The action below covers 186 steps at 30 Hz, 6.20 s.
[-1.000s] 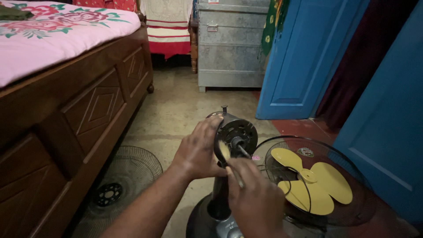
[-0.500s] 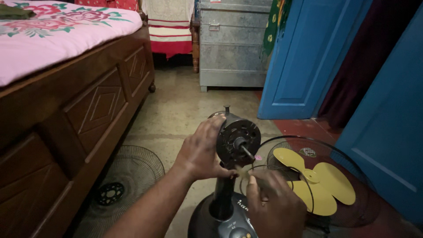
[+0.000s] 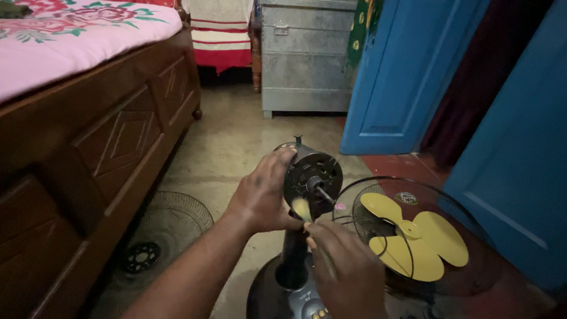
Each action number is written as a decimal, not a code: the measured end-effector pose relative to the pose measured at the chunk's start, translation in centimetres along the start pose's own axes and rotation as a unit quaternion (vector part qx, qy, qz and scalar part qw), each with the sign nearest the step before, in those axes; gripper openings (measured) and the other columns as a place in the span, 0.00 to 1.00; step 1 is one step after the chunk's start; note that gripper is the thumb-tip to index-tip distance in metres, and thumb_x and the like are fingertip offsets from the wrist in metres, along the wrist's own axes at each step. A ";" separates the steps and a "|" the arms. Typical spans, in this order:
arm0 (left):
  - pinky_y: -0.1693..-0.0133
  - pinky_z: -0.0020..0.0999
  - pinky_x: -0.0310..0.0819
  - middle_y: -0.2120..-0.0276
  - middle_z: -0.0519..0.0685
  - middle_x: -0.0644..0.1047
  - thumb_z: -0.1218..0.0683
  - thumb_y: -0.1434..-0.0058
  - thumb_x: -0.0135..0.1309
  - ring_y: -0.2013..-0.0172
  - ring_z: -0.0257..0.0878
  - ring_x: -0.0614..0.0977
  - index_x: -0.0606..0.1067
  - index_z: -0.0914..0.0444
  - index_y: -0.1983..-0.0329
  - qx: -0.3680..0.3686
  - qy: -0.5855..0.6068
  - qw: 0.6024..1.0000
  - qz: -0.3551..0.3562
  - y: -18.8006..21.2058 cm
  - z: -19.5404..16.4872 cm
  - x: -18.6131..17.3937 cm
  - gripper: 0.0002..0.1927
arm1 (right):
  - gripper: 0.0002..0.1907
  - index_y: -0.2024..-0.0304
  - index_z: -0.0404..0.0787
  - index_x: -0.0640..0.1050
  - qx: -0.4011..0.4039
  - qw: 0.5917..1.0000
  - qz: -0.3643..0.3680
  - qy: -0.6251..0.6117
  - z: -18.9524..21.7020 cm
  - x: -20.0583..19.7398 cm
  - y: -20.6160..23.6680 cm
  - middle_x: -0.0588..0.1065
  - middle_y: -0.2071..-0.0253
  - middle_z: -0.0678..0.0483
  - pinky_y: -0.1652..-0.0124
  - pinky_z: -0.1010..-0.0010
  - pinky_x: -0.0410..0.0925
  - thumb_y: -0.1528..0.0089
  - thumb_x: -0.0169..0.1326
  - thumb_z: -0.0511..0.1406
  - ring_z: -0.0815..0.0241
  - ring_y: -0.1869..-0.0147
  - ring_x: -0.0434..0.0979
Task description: The person services a pedestal fan on the floor of a bedroom. They hold the fan motor housing, unscrew and loosen its rear cover by hand, work on the motor with a screwdriver and a pencil-like tool, then brush dust from the motor vents and rotor with a brush.
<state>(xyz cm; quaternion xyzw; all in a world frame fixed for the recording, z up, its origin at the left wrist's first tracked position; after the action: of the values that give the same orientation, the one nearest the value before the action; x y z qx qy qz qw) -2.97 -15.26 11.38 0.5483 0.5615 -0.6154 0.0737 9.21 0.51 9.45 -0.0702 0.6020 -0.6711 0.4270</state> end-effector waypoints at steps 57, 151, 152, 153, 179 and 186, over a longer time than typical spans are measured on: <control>0.39 0.47 0.65 0.35 0.58 0.64 0.36 0.77 0.80 0.36 0.57 0.68 0.53 0.61 0.31 0.018 0.009 1.000 -0.007 -0.7 0.0 1.6 0.72 | 0.06 0.55 0.33 0.78 0.258 0.943 -0.183 -0.103 -11.6 0.0 2.0 0.82 0.65 0.47 0.61 0.74 0.78 0.31 0.54 0.31 0.62 0.60 0.85; 0.42 0.42 0.69 0.41 0.55 0.73 0.41 0.78 0.79 0.40 0.53 0.74 0.65 0.62 0.34 0.116 0.007 0.975 0.187 -6.6 -2.0 -2.5 0.64 | 0.09 0.57 0.37 0.82 0.137 0.979 -0.071 -0.136 -9.7 -2.5 -3.7 0.82 0.63 0.48 0.61 0.67 0.75 0.41 0.60 0.31 0.57 0.58 0.85; 0.42 0.42 0.69 0.41 0.55 0.73 0.41 0.79 0.80 0.40 0.53 0.74 0.65 0.62 0.35 0.128 0.003 0.974 0.187 -6.6 -2.2 -2.7 0.64 | 0.09 0.58 0.37 0.82 0.150 0.976 -0.057 -0.144 -9.4 -2.4 -4.3 0.82 0.64 0.48 0.63 0.66 0.74 0.41 0.60 0.32 0.57 0.60 0.85; 0.41 0.42 0.68 0.41 0.55 0.73 0.41 0.80 0.80 0.40 0.53 0.73 0.65 0.63 0.36 0.142 -0.002 0.973 0.183 -6.8 -2.4 -2.8 0.64 | 0.09 0.58 0.37 0.82 0.092 0.990 -0.046 -0.098 -8.7 -2.5 -5.3 0.82 0.63 0.48 0.61 0.64 0.74 0.40 0.59 0.32 0.54 0.59 0.84; 0.44 0.45 0.71 0.42 0.54 0.74 0.33 0.75 0.76 0.41 0.52 0.73 0.65 0.64 0.36 0.157 -0.049 0.973 0.163 -6.2 -2.0 -3.0 0.64 | 0.07 0.59 0.42 0.84 0.060 0.979 0.107 -0.162 -5.3 -0.4 -7.0 0.85 0.61 0.52 0.61 0.68 0.76 0.39 0.59 0.35 0.57 0.60 0.87; 0.45 0.46 0.72 0.42 0.53 0.74 0.33 0.76 0.76 0.41 0.51 0.74 0.65 0.63 0.36 0.148 -0.047 0.976 0.150 -5.8 -1.9 -3.0 0.64 | 0.08 0.57 0.39 0.82 0.056 0.989 -0.061 -0.123 -5.4 -1.7 -7.0 0.83 0.61 0.51 0.57 0.69 0.74 0.35 0.56 0.36 0.58 0.58 0.85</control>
<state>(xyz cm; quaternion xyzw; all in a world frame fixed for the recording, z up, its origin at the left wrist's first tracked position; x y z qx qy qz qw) -4.79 -13.30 17.57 0.6016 0.3717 -0.6985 0.1096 3.58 5.08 14.84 -0.1650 0.5008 -0.7148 0.4593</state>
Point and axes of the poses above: each hand's wrist, its own y-axis away from the middle knuckle, its own x-axis out of the palm, z = x × y, the point moved 4 cm from there along -y, towards the middle knuckle
